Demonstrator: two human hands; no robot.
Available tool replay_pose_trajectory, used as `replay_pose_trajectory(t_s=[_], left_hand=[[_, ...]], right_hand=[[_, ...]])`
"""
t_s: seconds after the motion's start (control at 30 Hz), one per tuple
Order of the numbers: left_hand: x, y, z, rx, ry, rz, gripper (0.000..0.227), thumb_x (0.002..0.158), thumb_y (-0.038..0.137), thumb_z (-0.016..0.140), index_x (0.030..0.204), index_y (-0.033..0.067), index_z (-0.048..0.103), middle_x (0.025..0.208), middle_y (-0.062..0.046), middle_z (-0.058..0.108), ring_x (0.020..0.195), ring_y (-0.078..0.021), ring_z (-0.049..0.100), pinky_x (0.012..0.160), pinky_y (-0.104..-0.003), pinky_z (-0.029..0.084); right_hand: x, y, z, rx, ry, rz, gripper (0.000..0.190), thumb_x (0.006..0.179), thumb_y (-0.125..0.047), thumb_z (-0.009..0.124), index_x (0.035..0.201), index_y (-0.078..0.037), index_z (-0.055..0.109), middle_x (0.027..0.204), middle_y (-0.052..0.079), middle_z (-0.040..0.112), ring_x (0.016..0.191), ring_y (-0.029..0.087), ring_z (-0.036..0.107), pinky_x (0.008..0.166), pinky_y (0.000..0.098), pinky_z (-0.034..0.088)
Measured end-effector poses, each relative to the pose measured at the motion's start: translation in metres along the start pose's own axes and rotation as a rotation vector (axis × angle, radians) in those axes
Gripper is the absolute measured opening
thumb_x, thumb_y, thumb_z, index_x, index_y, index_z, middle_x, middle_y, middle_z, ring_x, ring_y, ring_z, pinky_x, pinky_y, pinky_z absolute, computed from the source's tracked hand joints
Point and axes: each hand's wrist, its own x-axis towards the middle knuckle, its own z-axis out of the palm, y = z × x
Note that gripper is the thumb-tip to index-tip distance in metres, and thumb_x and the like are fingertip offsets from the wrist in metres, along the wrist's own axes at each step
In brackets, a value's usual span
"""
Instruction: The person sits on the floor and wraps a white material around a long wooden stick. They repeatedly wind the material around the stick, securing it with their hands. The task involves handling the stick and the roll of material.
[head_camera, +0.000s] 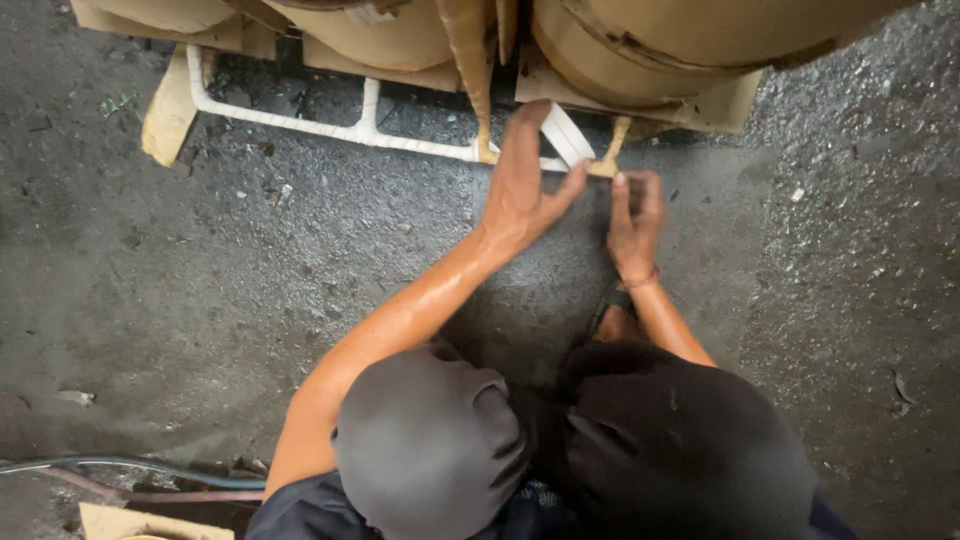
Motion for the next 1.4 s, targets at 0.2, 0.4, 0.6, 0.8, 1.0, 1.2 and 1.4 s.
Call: replay_pose_trajectory(t_s=[0.2, 0.4, 0.6, 0.8, 1.0, 1.2, 1.4], left_hand=[[0.011, 0.005, -0.004, 0.239, -0.104, -0.183, 0.071, 0.093, 0.034, 0.076, 0.136, -0.0133, 0.045, 0.121, -0.033, 0.060, 0.113, -0.0439, 0.059, 0.099, -0.050, 0.047], [0.022, 0.006, -0.012, 0.191, -0.261, -0.315, 0.065, 0.096, 0.035, 0.068, 0.135, -0.0127, 0.045, 0.108, -0.033, 0.065, 0.103, -0.0472, 0.062, 0.092, -0.053, 0.048], [0.028, 0.003, -0.021, 0.254, -0.220, -0.067, 0.055, 0.098, 0.031, 0.068, 0.129, -0.0114, 0.049, 0.111, -0.037, 0.063, 0.101, -0.0528, 0.063, 0.091, -0.052, 0.050], [0.029, -0.030, -0.014, 0.290, -0.388, -0.232, 0.040, 0.104, 0.032, 0.062, 0.112, -0.0066, 0.063, 0.107, -0.034, 0.067, 0.101, -0.0522, 0.065, 0.091, -0.054, 0.050], [0.022, -0.033, 0.006, 0.581, -0.524, -0.162, 0.030, 0.107, 0.024, 0.056, 0.106, -0.0047, 0.065, 0.094, -0.029, 0.068, 0.084, -0.0451, 0.066, 0.076, -0.052, 0.054], [0.018, -0.001, 0.019, 0.271, -0.417, 0.071, 0.022, 0.100, 0.019, 0.064, 0.094, -0.0021, 0.067, 0.089, -0.023, 0.069, 0.084, -0.0435, 0.067, 0.080, -0.053, 0.052], [0.029, 0.010, 0.038, 0.177, -0.475, -0.111, 0.020, 0.098, 0.015, 0.064, 0.098, -0.0047, 0.067, 0.089, -0.025, 0.068, 0.083, -0.0432, 0.067, 0.077, -0.050, 0.053]], right_hand=[[0.037, 0.054, 0.005, 0.818, -0.459, 0.318, 0.050, 0.104, -0.041, 0.053, 0.136, -0.002, 0.057, 0.119, 0.007, 0.065, 0.113, 0.023, 0.062, 0.099, 0.0395, 0.052], [0.055, 0.047, -0.004, 0.754, -0.560, -0.011, 0.059, 0.101, -0.031, 0.061, 0.149, -0.006, 0.038, 0.149, 0.013, 0.054, 0.140, 0.028, 0.052, 0.117, 0.0434, 0.046], [0.052, 0.050, 0.026, 0.584, -0.413, -0.010, 0.068, 0.090, -0.004, 0.073, 0.150, -0.004, 0.042, 0.146, 0.015, 0.053, 0.140, 0.028, 0.052, 0.117, 0.0416, 0.048], [0.065, 0.080, 0.086, 0.484, -0.489, -0.177, 0.060, 0.089, 0.005, 0.081, 0.143, -0.001, 0.056, 0.144, 0.014, 0.062, 0.135, 0.026, 0.060, 0.119, 0.0389, 0.049], [0.066, 0.108, 0.064, 0.769, -0.348, -0.086, 0.034, 0.086, -0.001, 0.083, 0.115, -0.001, 0.068, 0.125, 0.014, 0.074, 0.117, 0.023, 0.071, 0.105, 0.0376, 0.060], [0.076, 0.068, -0.034, 0.270, -0.343, 0.015, 0.046, 0.070, -0.005, 0.095, 0.106, 0.001, 0.068, 0.104, 0.010, 0.075, 0.095, 0.018, 0.073, 0.085, 0.0312, 0.061], [0.059, -0.004, -0.071, 0.423, -0.141, 0.019, 0.039, 0.076, 0.000, 0.090, 0.110, 0.003, 0.071, 0.105, 0.013, 0.077, 0.095, 0.019, 0.074, 0.089, 0.0313, 0.061]])
